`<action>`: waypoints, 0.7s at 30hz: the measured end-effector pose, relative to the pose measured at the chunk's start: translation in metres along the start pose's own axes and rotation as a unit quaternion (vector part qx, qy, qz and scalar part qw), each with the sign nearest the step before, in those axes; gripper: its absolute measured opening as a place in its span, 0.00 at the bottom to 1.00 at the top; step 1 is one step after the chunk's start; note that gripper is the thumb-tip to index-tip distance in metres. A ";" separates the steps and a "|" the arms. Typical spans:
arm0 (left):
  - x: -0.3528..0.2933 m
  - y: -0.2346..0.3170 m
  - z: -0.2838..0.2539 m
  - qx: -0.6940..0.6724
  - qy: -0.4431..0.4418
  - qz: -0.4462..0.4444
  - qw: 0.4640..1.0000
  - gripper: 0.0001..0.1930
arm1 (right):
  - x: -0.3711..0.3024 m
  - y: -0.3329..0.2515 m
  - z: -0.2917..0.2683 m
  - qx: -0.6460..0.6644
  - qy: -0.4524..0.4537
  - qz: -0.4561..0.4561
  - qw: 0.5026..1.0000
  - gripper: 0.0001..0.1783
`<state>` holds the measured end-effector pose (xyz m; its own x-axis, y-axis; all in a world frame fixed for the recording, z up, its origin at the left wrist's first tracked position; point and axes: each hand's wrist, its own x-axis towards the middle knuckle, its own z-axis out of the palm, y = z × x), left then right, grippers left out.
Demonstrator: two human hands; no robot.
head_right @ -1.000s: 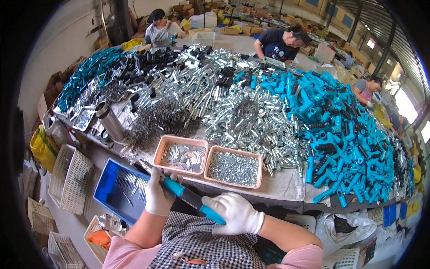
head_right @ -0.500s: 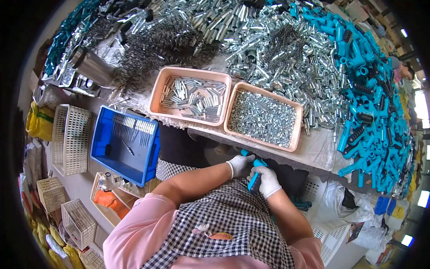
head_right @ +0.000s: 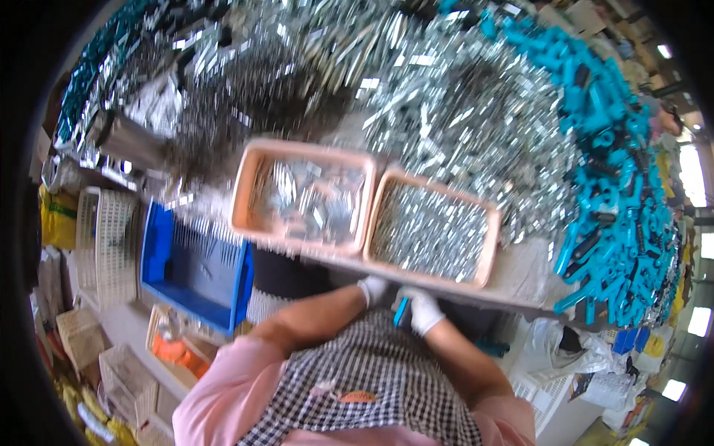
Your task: Assembling metal components with plastic handles using an electric screwdriver at a manufacturing workbench.
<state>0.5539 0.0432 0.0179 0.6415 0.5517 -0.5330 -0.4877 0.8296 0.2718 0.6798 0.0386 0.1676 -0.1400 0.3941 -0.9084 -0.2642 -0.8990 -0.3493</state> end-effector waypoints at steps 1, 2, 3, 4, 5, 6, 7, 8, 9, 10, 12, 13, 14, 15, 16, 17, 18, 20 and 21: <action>0.002 0.005 0.038 -0.082 0.007 -0.068 0.994 0.27 | -0.001 0.000 -0.020 0.031 0.027 -0.006 0.999 0.08; -0.004 0.011 0.050 -0.080 -0.051 -0.097 0.991 0.29 | 0.001 0.003 -0.030 0.011 0.025 -0.019 0.999 0.08; -0.005 0.008 0.044 -0.114 -0.065 -0.087 0.988 0.29 | 0.010 0.009 -0.034 0.044 -0.011 0.014 0.999 0.08; -0.016 0.019 0.067 -0.047 -0.005 -0.136 0.990 0.30 | 0.003 0.008 -0.035 0.050 0.016 0.025 0.998 0.08; -0.017 0.011 0.044 -0.032 0.009 -0.107 0.994 0.31 | -0.006 0.008 -0.017 0.020 0.026 0.030 0.999 0.09; -0.011 0.000 0.024 0.017 0.007 -0.097 0.995 0.31 | -0.009 0.009 -0.009 0.023 0.039 0.029 0.999 0.09; -0.007 -0.004 0.015 0.016 0.007 -0.105 0.994 0.31 | -0.005 0.014 -0.012 0.021 0.021 0.020 0.999 0.09; -0.008 0.000 0.025 -0.016 -0.013 -0.118 0.993 0.29 | -0.004 0.015 -0.017 0.029 0.032 0.009 0.999 0.09; -0.008 0.002 0.034 -0.027 -0.001 -0.127 0.992 0.28 | -0.002 0.017 -0.023 0.037 0.041 0.000 0.998 0.09; -0.013 0.006 0.042 -0.043 0.016 -0.130 0.990 0.27 | 0.001 0.018 -0.024 0.042 0.034 -0.008 0.999 0.12; -0.013 0.007 0.038 -0.026 0.017 -0.111 0.993 0.25 | 0.006 0.021 -0.031 0.035 0.030 -0.007 0.999 0.12; -0.011 0.006 0.029 -0.022 0.022 -0.115 0.993 0.24 | 0.006 0.020 -0.028 0.026 0.025 0.001 0.999 0.12; -0.014 0.014 0.039 -0.016 0.020 -0.127 0.992 0.24 | 0.008 0.019 -0.033 0.028 0.025 -0.002 0.999 0.12; -0.019 0.015 0.052 0.048 0.011 -0.097 0.994 0.23 | 0.010 0.018 -0.038 0.027 0.026 -0.004 0.999 0.12; -0.020 0.019 0.056 0.046 0.013 -0.092 0.995 0.23 | 0.010 0.016 -0.037 0.030 0.029 -0.002 0.999 0.11; -0.020 0.022 0.060 -0.004 0.028 -0.128 0.991 0.23 | 0.009 0.015 -0.037 0.034 0.032 0.001 0.999 0.11; -0.021 0.025 0.064 -0.053 0.042 -0.164 0.984 0.23 | 0.009 0.015 -0.037 0.032 0.030 0.001 0.999 0.11; -0.018 0.021 0.057 -0.045 0.054 -0.156 0.985 0.24 | 0.008 0.014 -0.035 0.027 0.037 -0.003 0.999 0.11; -0.017 0.019 0.053 -0.050 0.040 -0.161 0.985 0.24 | 0.006 0.013 -0.034 0.025 0.034 -0.003 0.999 0.11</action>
<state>0.5650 0.0544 0.0747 0.7253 0.2497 -0.6416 -0.3255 0.9456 0.0001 0.7078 0.0225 0.1495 -0.0740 0.3840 -0.9203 -0.3121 -0.8854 -0.3444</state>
